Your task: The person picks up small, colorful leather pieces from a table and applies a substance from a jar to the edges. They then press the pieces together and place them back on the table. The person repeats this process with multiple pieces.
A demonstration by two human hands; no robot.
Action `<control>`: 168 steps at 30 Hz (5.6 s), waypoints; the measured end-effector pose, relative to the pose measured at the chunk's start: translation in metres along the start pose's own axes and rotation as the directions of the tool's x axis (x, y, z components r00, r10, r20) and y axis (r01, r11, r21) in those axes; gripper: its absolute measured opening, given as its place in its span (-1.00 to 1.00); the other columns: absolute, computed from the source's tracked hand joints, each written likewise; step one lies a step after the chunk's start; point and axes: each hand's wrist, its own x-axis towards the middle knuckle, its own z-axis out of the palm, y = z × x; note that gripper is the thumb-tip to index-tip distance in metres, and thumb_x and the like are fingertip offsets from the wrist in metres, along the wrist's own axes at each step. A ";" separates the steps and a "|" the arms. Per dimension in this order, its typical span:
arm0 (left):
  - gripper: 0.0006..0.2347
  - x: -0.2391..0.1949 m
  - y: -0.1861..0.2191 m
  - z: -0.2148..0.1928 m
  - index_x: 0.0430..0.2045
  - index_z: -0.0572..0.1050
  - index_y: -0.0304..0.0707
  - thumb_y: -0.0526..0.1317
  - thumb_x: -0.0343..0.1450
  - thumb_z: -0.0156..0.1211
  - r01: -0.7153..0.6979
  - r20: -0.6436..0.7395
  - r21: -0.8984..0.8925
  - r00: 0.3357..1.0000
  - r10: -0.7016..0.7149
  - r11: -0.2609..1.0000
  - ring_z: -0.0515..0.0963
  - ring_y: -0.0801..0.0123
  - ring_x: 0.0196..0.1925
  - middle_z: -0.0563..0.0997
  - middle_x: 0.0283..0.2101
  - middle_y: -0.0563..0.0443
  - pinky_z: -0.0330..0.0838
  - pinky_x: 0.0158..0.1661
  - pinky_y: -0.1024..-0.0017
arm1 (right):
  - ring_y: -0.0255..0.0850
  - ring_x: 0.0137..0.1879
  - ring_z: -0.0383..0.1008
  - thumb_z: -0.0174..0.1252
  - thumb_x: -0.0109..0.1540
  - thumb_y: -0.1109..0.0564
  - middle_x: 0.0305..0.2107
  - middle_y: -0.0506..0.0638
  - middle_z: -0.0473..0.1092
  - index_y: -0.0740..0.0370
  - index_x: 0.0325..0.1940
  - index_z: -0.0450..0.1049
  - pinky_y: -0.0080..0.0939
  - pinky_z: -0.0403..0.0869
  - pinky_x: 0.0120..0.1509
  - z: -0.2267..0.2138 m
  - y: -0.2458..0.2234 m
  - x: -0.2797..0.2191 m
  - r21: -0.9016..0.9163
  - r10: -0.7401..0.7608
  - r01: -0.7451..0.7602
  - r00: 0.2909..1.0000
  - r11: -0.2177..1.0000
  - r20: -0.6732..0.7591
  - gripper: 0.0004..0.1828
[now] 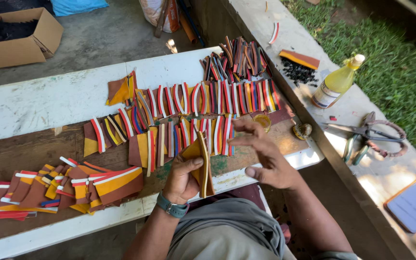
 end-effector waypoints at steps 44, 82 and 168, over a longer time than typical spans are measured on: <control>-0.71 -0.006 0.013 0.041 0.02 0.52 -0.36 -0.38 0.41 0.32 -0.307 -0.121 0.199 0.935 0.334 0.931 0.63 0.36 -0.03 0.66 -0.08 -0.03 0.53 0.04 0.34 | -0.13 -0.07 0.57 0.46 0.06 0.30 -0.13 0.11 0.46 0.29 0.41 0.25 -0.23 0.57 0.04 0.104 -0.014 -0.008 -0.473 -0.186 -0.024 0.901 0.881 -0.393 -0.13; -0.56 -0.013 0.030 0.006 0.03 0.52 -0.33 -0.33 0.25 0.48 -0.168 -0.041 0.243 0.982 0.183 0.955 0.63 0.40 -0.10 0.65 -0.15 0.05 0.53 0.01 0.36 | 0.11 0.29 0.26 0.39 0.06 -0.02 0.18 0.16 0.30 0.10 0.16 0.51 0.14 0.26 0.35 0.002 -0.030 -0.007 -0.791 -0.058 -0.123 0.979 0.600 -0.196 -0.41; -0.72 0.008 0.011 0.018 -0.06 0.55 -0.33 -0.42 0.36 0.41 -0.217 0.026 0.001 0.976 0.217 0.976 0.67 0.35 -0.15 0.68 -0.19 0.00 0.60 -0.08 0.38 | 0.24 0.46 0.17 0.26 0.17 -0.16 0.30 0.34 0.20 0.14 0.21 0.55 0.31 0.11 0.58 0.068 -0.028 -0.032 -0.546 -0.287 0.188 0.952 0.816 -0.102 -0.41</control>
